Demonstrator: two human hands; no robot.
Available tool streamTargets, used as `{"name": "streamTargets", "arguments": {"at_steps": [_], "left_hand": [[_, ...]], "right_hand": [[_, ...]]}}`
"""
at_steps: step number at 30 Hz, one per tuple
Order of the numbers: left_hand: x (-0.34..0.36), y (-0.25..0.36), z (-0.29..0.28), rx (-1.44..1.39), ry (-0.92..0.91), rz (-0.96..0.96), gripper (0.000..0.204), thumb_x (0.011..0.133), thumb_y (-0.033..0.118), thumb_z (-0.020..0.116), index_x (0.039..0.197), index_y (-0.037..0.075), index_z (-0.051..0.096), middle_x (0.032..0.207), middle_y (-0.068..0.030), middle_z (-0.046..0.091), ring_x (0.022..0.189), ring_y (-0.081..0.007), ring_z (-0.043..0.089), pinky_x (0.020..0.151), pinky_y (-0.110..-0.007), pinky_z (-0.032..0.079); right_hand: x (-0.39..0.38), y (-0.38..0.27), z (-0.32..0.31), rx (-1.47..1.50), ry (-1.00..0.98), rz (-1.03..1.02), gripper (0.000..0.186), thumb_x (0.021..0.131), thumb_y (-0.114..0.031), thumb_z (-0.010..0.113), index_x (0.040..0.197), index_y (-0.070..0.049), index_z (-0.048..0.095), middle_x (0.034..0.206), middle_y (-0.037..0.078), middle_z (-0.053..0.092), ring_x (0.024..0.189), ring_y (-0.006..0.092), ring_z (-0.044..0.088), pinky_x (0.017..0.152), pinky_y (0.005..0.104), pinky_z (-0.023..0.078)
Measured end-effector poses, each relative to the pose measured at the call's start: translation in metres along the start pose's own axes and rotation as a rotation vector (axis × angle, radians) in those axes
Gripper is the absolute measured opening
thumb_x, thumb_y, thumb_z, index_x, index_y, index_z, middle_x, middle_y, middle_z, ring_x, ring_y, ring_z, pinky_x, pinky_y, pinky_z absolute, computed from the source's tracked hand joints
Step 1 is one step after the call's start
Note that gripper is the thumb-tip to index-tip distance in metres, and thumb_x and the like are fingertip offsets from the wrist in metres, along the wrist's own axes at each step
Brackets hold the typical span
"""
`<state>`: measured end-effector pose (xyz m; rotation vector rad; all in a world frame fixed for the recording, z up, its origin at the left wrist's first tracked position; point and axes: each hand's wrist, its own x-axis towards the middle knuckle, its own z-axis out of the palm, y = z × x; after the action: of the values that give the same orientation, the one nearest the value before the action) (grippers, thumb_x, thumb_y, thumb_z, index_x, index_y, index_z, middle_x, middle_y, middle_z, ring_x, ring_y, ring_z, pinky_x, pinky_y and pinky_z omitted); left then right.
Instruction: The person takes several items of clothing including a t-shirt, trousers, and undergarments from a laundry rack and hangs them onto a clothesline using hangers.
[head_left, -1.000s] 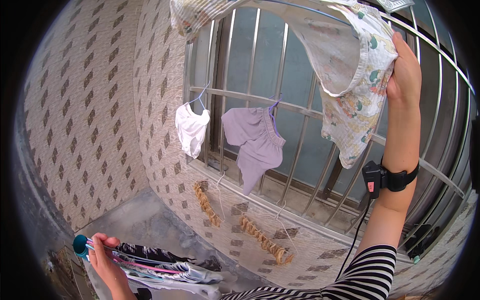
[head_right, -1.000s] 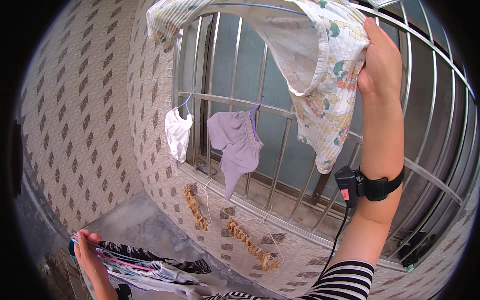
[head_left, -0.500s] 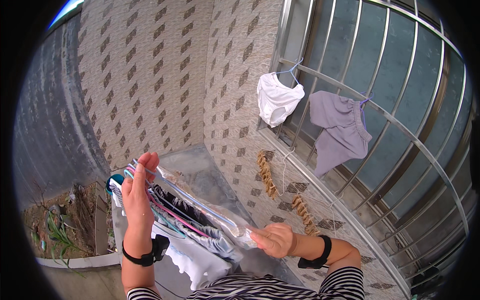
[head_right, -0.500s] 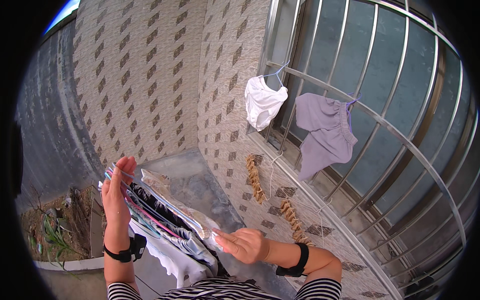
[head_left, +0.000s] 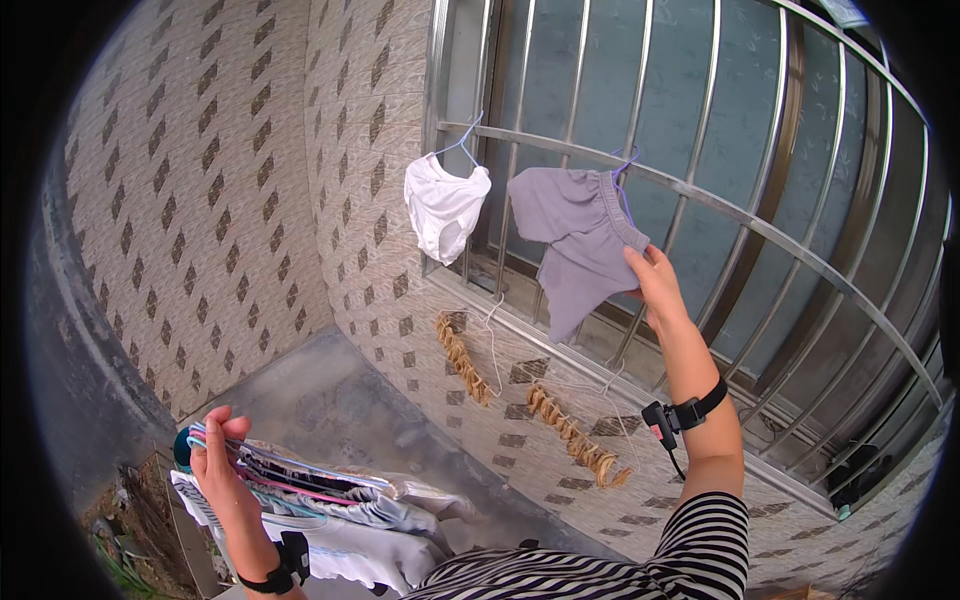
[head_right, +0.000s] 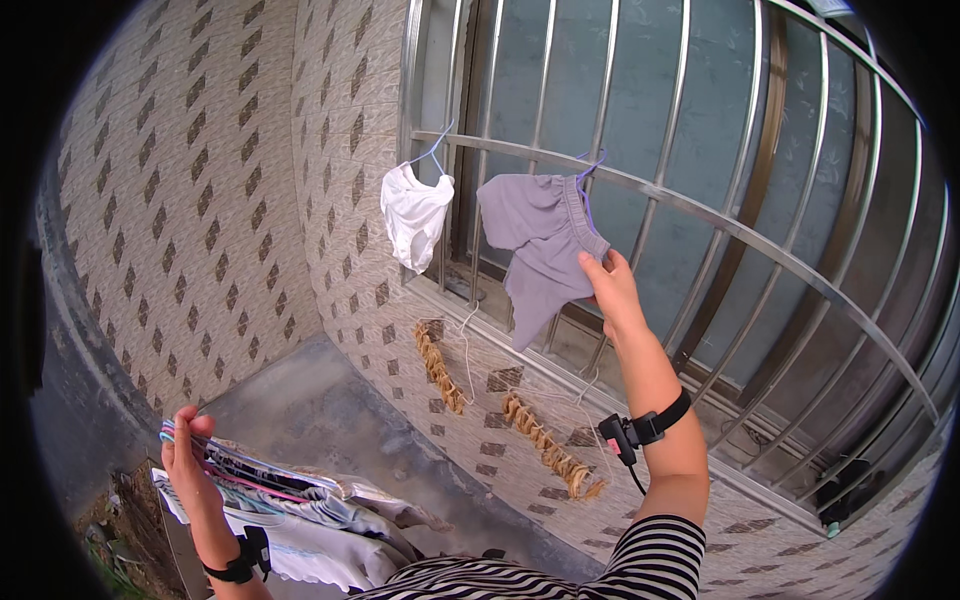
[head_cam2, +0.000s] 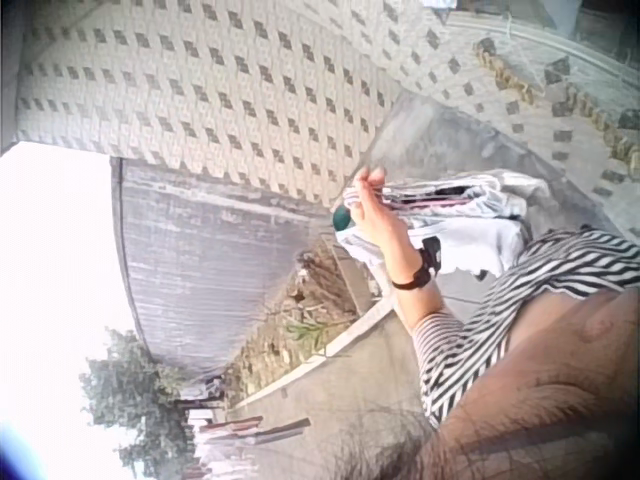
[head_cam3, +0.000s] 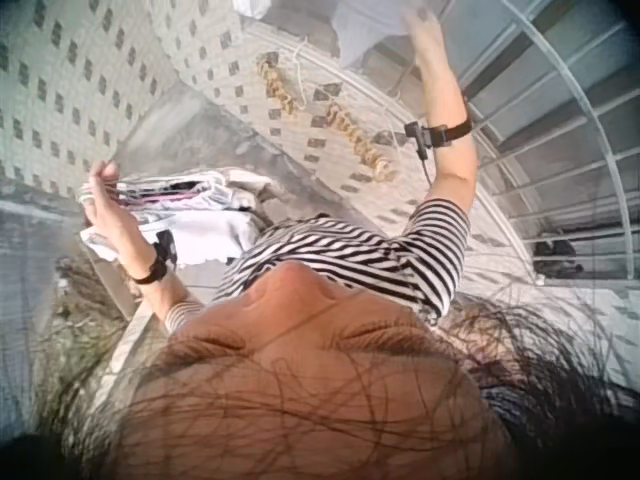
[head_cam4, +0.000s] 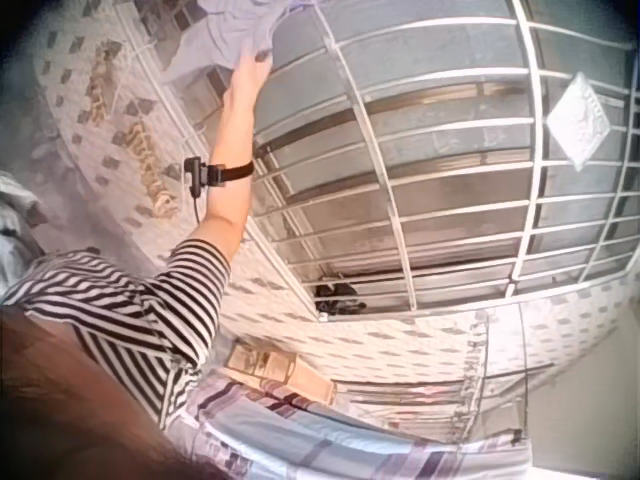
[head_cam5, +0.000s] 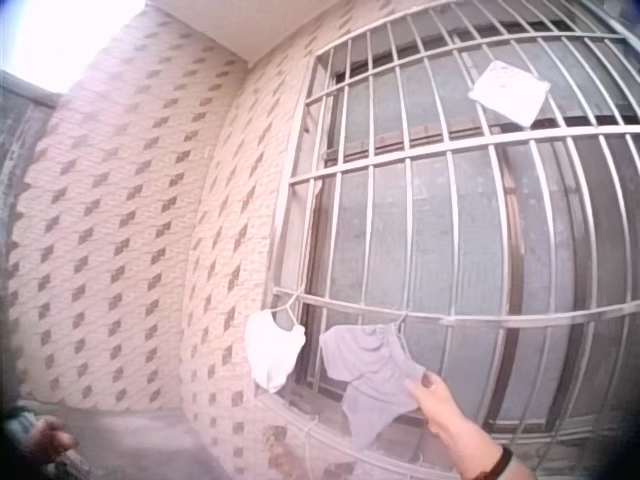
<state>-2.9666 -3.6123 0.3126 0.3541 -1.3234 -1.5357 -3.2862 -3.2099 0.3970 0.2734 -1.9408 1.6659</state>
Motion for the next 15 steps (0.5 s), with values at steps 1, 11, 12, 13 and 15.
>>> {"name": "streamTargets", "arguments": {"at_steps": [1,11,12,13,15], "left_hand": [[0.0,-0.003,-0.003,0.041,0.004,0.0,0.027,0.089,0.023,0.046,0.095,0.001,0.058,0.075,-0.0041,0.061,0.069,-0.0075,0.054,0.065,-0.02,0.038],[-0.007,0.001,-0.002,0.086,0.098,0.025,0.026,0.088,0.026,0.048,0.092,0.003,0.059,0.067,-0.0001,0.057,0.057,-0.0036,0.046,0.055,-0.018,0.033],[-0.007,0.002,-0.004,0.096,0.099,0.028,0.026,0.088,0.026,0.048,0.091,0.003,0.059,0.067,0.0,0.057,0.057,-0.0031,0.046,0.054,-0.017,0.032],[-0.007,0.003,-0.006,0.105,0.101,0.029,0.025,0.088,0.026,0.048,0.091,0.004,0.059,0.067,0.0001,0.058,0.056,-0.0025,0.045,0.052,-0.017,0.031],[-0.008,0.003,-0.006,0.082,0.094,0.016,0.025,0.088,0.026,0.048,0.09,0.004,0.059,0.067,0.0003,0.058,0.056,-0.0021,0.045,0.051,-0.016,0.03]], "right_hand": [[0.002,0.001,0.003,0.17,-0.287,0.329,0.042,0.082,-0.023,0.054,0.115,-0.001,0.044,0.106,0.012,0.054,0.096,0.0217,0.052,0.082,0.0345,0.04],[0.045,-0.035,-0.046,0.455,-0.159,0.178,0.016,0.083,-0.014,0.048,0.092,-0.001,0.054,0.084,0.007,0.06,0.069,0.014,0.058,0.056,0.0273,0.049],[0.042,-0.042,-0.052,0.477,-0.167,0.185,0.017,0.083,-0.014,0.048,0.092,-0.001,0.054,0.085,0.007,0.06,0.07,0.0144,0.059,0.057,0.0273,0.05],[0.037,-0.046,-0.059,0.474,-0.171,0.187,0.017,0.083,-0.014,0.048,0.092,-0.001,0.054,0.085,0.007,0.06,0.07,0.0144,0.059,0.057,0.0273,0.05],[0.015,-0.05,-0.074,0.53,-0.168,0.174,0.022,0.082,-0.013,0.049,0.098,0.002,0.053,0.093,0.009,0.059,0.078,0.0163,0.059,0.065,0.0283,0.049]]}}
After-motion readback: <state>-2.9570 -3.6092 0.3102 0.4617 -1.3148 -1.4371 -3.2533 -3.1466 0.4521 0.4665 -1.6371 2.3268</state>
